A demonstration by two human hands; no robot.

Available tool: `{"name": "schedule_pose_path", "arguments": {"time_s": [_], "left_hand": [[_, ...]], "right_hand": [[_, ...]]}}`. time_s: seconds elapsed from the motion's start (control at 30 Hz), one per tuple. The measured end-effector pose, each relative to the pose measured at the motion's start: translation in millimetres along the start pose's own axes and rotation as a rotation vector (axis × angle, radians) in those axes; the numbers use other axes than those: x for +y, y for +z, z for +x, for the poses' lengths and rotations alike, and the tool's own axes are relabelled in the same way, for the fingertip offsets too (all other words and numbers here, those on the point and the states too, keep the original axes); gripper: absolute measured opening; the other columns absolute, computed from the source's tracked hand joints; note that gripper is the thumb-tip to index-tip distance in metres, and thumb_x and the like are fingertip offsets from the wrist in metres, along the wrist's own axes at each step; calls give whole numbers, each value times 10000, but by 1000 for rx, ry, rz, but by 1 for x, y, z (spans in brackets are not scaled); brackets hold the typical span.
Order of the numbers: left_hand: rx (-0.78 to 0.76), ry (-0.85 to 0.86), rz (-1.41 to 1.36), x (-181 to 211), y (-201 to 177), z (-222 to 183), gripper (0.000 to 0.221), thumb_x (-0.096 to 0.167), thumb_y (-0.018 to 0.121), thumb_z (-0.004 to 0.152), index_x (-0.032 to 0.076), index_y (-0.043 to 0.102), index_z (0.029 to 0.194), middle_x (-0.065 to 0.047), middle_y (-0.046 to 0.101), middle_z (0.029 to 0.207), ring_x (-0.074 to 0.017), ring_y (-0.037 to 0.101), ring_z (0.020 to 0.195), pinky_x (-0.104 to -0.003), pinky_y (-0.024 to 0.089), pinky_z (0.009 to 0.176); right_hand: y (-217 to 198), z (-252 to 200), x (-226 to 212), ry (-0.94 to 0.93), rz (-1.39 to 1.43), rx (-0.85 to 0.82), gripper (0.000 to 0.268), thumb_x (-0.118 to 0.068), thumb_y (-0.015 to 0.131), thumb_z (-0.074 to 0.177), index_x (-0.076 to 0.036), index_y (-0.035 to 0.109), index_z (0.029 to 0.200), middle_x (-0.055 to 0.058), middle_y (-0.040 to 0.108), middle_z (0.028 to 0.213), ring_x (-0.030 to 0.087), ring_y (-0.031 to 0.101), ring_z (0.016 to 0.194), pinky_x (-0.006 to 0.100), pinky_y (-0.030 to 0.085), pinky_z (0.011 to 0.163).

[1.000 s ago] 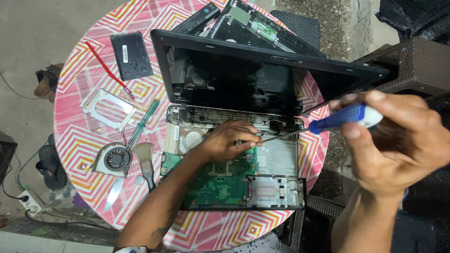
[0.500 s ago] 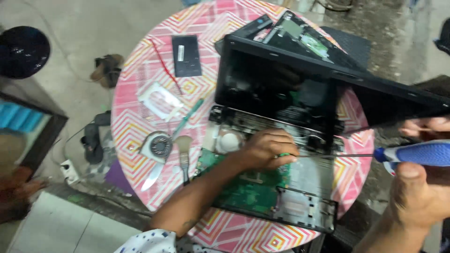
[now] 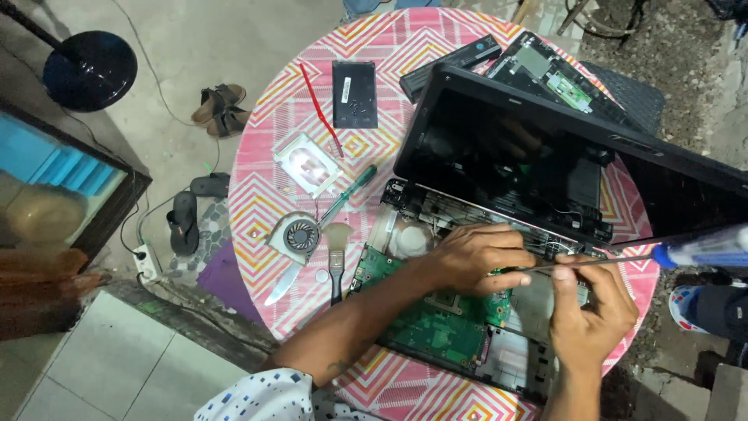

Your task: Disassembling a laptop to access internal components using a screwdriver.

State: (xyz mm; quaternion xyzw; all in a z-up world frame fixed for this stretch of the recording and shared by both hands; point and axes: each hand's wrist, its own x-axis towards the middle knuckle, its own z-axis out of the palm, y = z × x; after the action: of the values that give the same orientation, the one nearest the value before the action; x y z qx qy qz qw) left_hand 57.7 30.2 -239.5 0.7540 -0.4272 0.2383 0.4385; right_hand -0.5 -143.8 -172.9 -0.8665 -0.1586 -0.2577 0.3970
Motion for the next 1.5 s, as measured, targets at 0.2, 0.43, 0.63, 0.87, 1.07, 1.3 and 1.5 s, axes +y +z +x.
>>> {"name": "schedule_pose_path", "arguments": {"time_s": [0.2,0.43,0.63,0.87,1.07,1.3,1.5], "left_hand": [[-27,-32,-29,-3,10,-2,147,222,620,975,88,680,968,-45,651,893,-266,580,816,-415,484,740],[-10,-79,-60,4,2,0,211,280,686,898,90,595,898,-38,541,789,-244,534,697,-421,458,531],[17,-24,-84,8,-9,7,160,167,594,947,86,513,835,-47,485,787,-269,507,741,-431,417,612],[68,-38,-315,-2,-1,6,128,206,625,974,102,625,900,-31,541,771,-273,554,710,-400,466,604],[54,-101,-392,-6,-5,5,197,297,659,953,118,672,873,-26,550,696,-273,588,672,-398,506,609],[82,-176,-460,-6,0,1,160,266,737,901,129,679,960,-26,570,732,-279,608,698,-415,525,631],[3,-137,-394,-17,13,-9,195,232,583,981,106,679,868,-55,572,703,-297,597,697,-415,512,630]], "right_hand": [[-1,0,-2,41,-30,-43,155,-85,586,1044,34,684,1049,157,681,1061,282,623,1045,402,493,953],[2,-3,-6,43,-73,-62,154,-107,624,1030,14,713,996,128,686,979,257,652,957,356,492,835],[3,-1,-7,64,-44,-82,117,-82,642,998,10,684,941,121,687,912,231,637,857,345,480,765],[1,6,-9,62,-13,-98,77,-98,664,944,-43,718,947,89,669,808,247,626,736,360,487,703],[1,10,-12,47,30,-106,48,-65,691,919,-72,738,923,103,636,709,304,612,634,400,493,653],[1,7,-9,56,21,-118,84,-86,653,956,-81,737,953,100,637,728,301,614,653,392,493,671],[3,8,-9,50,-26,-129,100,-78,640,962,-53,718,1019,131,641,789,336,629,702,419,503,692]]}}
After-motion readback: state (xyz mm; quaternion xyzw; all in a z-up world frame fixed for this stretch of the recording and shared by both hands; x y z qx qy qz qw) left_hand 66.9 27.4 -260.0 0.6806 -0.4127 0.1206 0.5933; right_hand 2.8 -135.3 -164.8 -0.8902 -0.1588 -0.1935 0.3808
